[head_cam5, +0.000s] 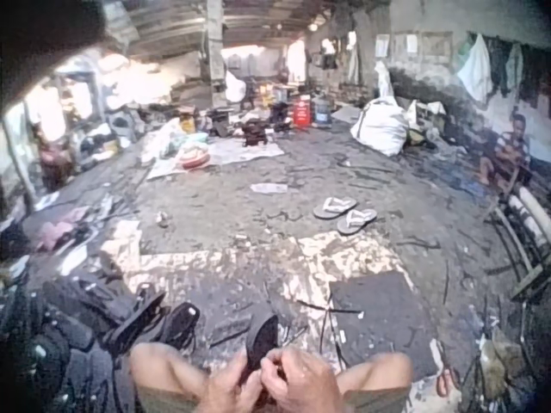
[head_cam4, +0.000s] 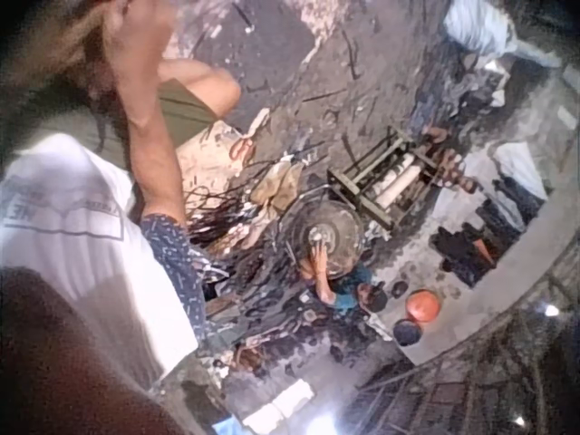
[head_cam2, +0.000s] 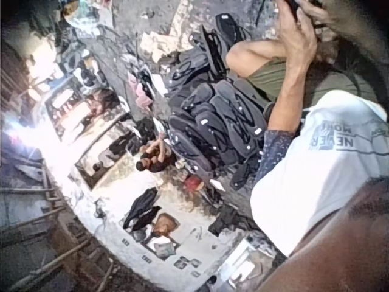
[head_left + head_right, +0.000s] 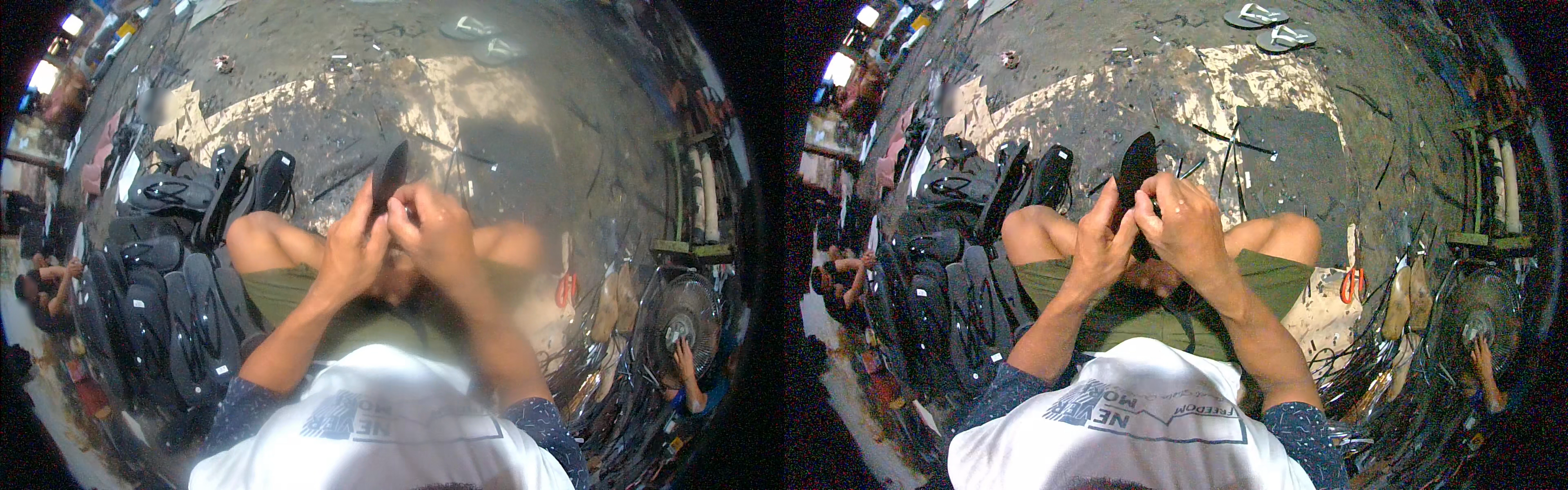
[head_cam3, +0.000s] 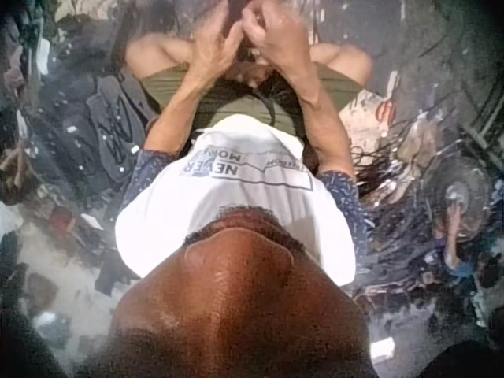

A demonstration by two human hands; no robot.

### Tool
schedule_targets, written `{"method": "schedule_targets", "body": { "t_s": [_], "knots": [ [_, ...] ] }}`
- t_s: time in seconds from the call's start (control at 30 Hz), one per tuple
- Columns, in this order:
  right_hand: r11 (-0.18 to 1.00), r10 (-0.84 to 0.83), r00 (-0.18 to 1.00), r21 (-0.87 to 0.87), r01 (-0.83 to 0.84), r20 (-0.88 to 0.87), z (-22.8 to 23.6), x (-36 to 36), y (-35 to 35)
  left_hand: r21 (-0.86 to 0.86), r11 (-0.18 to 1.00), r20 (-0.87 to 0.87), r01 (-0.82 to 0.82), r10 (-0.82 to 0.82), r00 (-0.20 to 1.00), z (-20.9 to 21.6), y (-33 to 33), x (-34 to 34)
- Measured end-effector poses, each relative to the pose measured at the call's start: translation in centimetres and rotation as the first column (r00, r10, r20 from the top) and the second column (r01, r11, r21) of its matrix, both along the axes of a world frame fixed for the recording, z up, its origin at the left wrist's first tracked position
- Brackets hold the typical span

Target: The person sits on the floor and uses a brush to scrub the soles of black slippers. They dip the brush into a small container of liquid and repeatedly scrub each slipper before placing it aside.

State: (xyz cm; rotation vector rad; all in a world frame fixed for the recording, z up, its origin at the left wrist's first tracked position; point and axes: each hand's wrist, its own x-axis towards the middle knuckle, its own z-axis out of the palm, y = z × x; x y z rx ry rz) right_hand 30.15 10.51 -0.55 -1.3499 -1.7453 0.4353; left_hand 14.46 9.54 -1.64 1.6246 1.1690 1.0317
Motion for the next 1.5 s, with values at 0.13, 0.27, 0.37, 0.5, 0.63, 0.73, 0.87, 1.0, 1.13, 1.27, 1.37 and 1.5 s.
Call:
{"method": "schedule_targets", "body": {
  "t_s": [0.13, 0.27, 0.37, 0.5, 0.63, 0.73, 0.87, 1.0, 1.13, 1.27, 1.37, 1.5],
  "knots": [
    [0.998, 0.070, 0.998, -0.007, -0.070, -0.005, 0.8, -0.3, 0.0, 0.211, 0.971, -0.090, -0.113, 0.134, 0.987, -1.0, 0.7, -0.3],
    [0.982, -0.033, 0.998, -0.186, 0.023, -0.050, -1.3, -0.3, -0.8, 0.242, 0.968, -0.132, -0.059, 0.093, 0.987, -0.5, -0.4, 0.2],
    [0.975, -0.029, 0.981, -0.221, -0.014, -0.190, 0.8, -1.1, -1.2, 0.086, 0.994, -0.010, -0.061, 0.062, 0.998, -1.0, 0.2, -0.3],
    [0.954, 0.019, 0.989, -0.294, -0.062, -0.146, -0.3, -1.9, -0.8, -0.119, 0.992, -0.044, -0.048, 0.044, 0.998, 0.5, -0.5, -1.8],
    [0.996, 0.053, 0.968, -0.050, -0.067, -0.244, -0.3, -0.8, -0.1, 0.293, 0.950, -0.472, -0.110, 0.243, 0.847, -1.0, 1.6, -4.2],
    [0.917, 0.109, 0.878, -0.293, -0.270, -0.466, 0.2, -0.7, -0.5, -0.180, 0.971, 0.280, -0.157, 0.203, 0.938, 1.0, 4.0, -6.7],
    [0.639, 0.195, 0.707, -0.459, -0.618, -0.680, -5.4, -0.6, -1.4, -0.306, 0.947, 0.739, -0.095, 0.299, 0.603, 1.8, 5.3, -5.5],
    [0.645, 0.168, 0.588, -0.362, -0.673, -0.791, -4.9, -1.6, -2.4, -0.314, 0.911, 0.311, -0.267, 0.364, 0.878, -0.5, 5.2, -8.0],
    [0.813, 0.494, 0.731, -0.047, -0.580, -0.471, -4.3, -0.8, 0.9, -0.012, 0.840, -0.302, -0.543, 0.515, 0.802, 1.6, 3.6, -15.6],
    [0.920, -0.134, 0.928, -0.392, -0.014, -0.347, -13.3, 7.6, 9.9, 0.290, 0.858, -0.421, -0.424, 0.512, 0.748, 12.2, -0.7, -29.1],
    [0.867, -0.347, 0.897, -0.273, 0.418, 0.273, -20.3, 12.7, 14.1, 0.826, 0.541, -0.529, -0.155, 0.841, 0.114, 16.8, -3.2, -42.7],
    [0.916, -0.263, 0.754, -0.089, 0.391, 0.602, -23.8, 10.6, 13.1, 0.722, 0.605, -0.446, -0.335, 0.777, 0.444, 11.4, 1.4, -20.5]
  ]
}}
